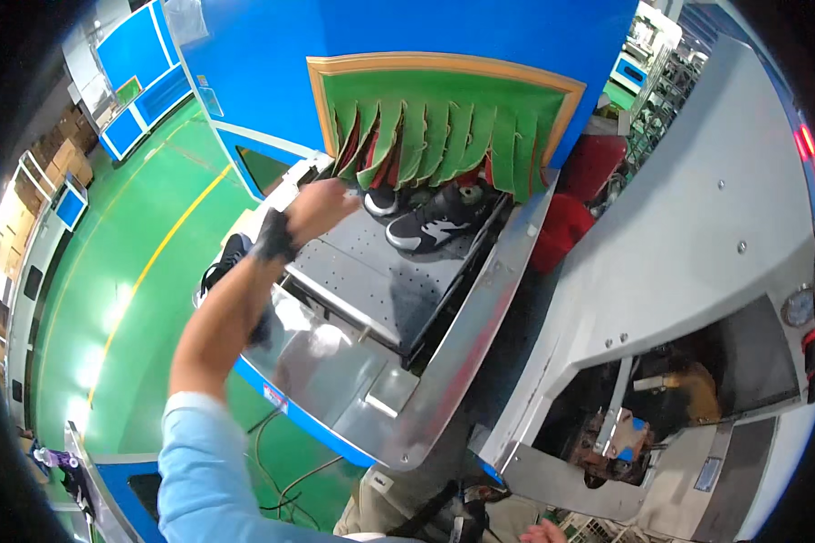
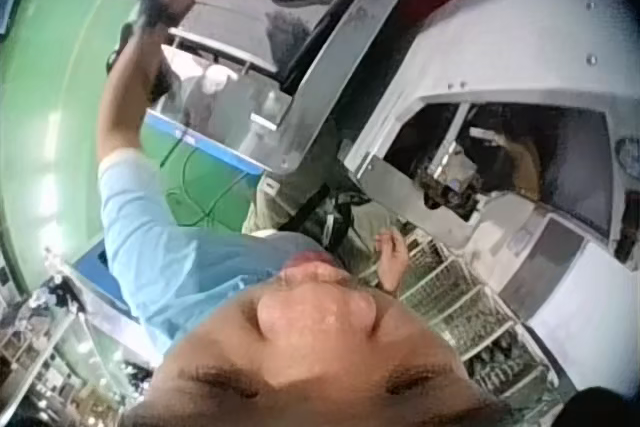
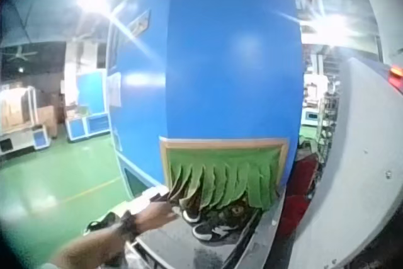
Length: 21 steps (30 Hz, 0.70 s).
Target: The person repeatedly picks up black sneakers from a metal tray, places them into a blue and white shoe-cleaning machine, operates the machine, removes the shoes, and returns them to the tray. This cycle is performed multiple times with different pairs of shoes.
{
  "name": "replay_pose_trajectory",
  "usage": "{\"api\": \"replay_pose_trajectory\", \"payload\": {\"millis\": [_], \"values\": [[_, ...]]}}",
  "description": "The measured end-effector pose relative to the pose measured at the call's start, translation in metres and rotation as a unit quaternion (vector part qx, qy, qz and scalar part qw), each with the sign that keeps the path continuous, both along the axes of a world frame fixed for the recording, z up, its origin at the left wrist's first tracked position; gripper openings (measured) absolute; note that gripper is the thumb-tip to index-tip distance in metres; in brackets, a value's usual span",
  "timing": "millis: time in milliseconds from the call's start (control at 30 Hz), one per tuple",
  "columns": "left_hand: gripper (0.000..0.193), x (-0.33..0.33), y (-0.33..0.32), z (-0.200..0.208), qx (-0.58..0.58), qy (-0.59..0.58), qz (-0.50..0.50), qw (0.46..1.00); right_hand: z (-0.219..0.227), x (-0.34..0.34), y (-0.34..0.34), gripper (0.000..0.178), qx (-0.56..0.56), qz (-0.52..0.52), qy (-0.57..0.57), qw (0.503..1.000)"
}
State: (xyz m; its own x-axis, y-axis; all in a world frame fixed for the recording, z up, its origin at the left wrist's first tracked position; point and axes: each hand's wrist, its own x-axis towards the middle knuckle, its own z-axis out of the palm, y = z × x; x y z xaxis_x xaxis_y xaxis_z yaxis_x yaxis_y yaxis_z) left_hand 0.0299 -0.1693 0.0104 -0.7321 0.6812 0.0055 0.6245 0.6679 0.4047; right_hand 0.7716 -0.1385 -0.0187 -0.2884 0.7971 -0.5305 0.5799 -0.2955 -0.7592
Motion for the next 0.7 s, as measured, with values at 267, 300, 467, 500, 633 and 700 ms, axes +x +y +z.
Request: {"api": "replay_pose_trajectory", "payload": {"millis": [267, 300, 467, 500, 633, 700], "values": [[0.099, -0.039, 0.144, -0.141, 0.349, 0.024, 0.213, 0.912, -0.051, 0.050, -0.038, 0.047, 0.020, 0.154, -0.058, 0.986], [0.099, -0.036, 0.141, -0.145, 0.337, -0.033, 0.175, 0.924, -0.071, 0.066, -0.044, 0.046, -0.078, 0.024, -0.055, 0.995], [0.063, -0.047, 0.068, -0.135, 0.175, -0.023, 0.166, 0.970, -0.008, -0.040, -0.030, 0.046, 0.052, 0.133, -0.151, 0.978], [0.047, -0.023, 0.065, -0.101, 0.215, -0.188, 0.178, 0.942, -0.004, -0.045, -0.030, 0.047, 0.054, 0.122, -0.143, 0.981], [0.027, 0.098, -0.026, -0.031, 0.403, -0.434, 0.086, 0.801, -0.010, -0.079, -0.025, 0.046, 0.061, 0.106, 0.112, 0.986], [0.032, 0.184, -0.079, -0.020, 0.439, -0.426, 0.056, 0.789, -0.002, -0.105, -0.027, 0.065, 0.006, 0.116, 0.292, 0.949]]}}
